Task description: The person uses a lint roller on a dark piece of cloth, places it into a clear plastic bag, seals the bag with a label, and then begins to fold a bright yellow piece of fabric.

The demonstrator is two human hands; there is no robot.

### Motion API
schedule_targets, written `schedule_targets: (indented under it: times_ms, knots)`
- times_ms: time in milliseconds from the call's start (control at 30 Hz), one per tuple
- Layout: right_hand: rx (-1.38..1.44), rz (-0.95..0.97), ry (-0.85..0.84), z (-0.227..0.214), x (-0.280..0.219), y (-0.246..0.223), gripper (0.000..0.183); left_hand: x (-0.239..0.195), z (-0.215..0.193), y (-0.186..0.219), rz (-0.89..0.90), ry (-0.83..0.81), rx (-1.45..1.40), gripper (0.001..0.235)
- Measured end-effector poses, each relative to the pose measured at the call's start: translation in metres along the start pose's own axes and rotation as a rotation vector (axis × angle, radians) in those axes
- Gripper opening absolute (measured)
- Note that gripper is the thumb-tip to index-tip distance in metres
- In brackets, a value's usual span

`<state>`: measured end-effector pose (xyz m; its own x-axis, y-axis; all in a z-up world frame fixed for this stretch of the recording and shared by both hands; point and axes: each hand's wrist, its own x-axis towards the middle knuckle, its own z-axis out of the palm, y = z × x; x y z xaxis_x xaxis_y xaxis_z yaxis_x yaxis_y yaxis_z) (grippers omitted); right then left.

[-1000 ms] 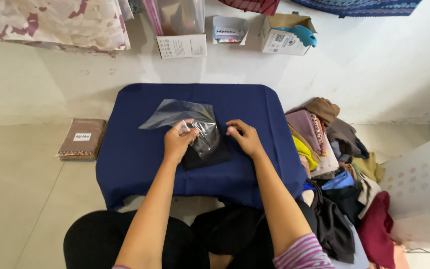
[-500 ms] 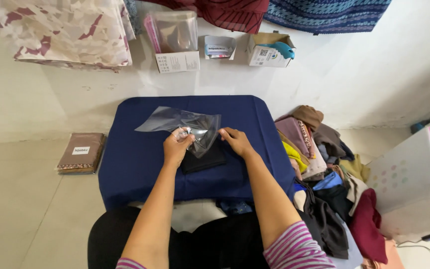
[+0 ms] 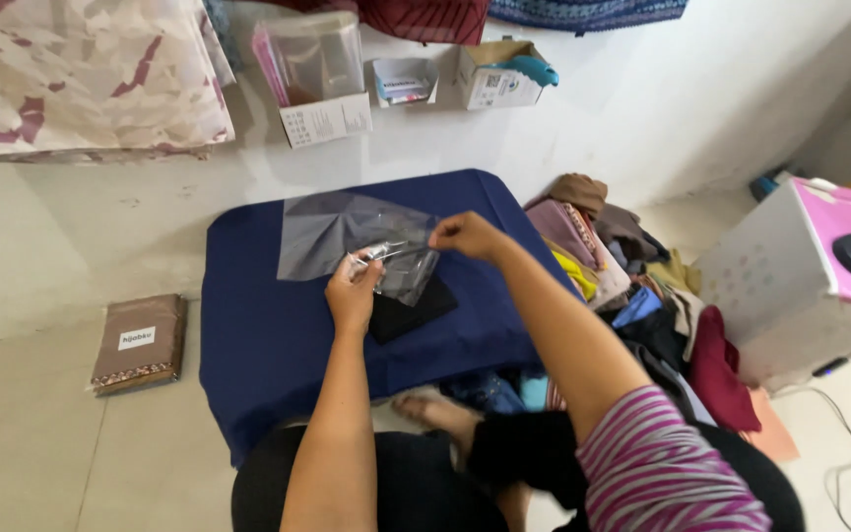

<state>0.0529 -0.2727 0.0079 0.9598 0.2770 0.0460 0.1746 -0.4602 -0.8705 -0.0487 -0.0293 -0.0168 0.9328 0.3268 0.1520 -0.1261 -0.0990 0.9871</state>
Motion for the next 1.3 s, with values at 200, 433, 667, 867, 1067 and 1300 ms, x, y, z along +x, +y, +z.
schedule_targets:
  times_ms: [200, 433, 667, 867, 1067, 1300]
  knots:
    - [-0.394, 0.142, -0.048, -0.016, -0.012, -0.093, 0.008, 0.015, -0.006, -0.018, -0.074, -0.03, -0.413, 0.027]
    - [-0.531, 0.072, -0.055, -0.016, -0.005, -0.152, 0.011, 0.023, -0.014, -0.036, -0.121, 0.009, -0.499, 0.037]
    - [-0.464, -0.749, 0.12, -0.018, 0.02, -0.232, 0.003, 0.023, -0.024, -0.025, -0.206, 0.096, -0.858, 0.048]
    - [-0.725, -1.546, -0.095, 0.002, -0.017, -0.241, 0.022, 0.033, -0.049, -0.033, -0.33, 0.106, -1.178, 0.066]
    - [-0.629, -1.432, -0.463, 0.046, -0.024, -0.169, 0.022, 0.055, -0.088, 0.025, -0.323, -0.117, -1.014, 0.09]
    - [-0.529, -0.372, -0.003, 0.027, -0.006, -0.091, 0.043, 0.073, -0.123, -0.005, -0.379, 0.455, -0.488, 0.068]
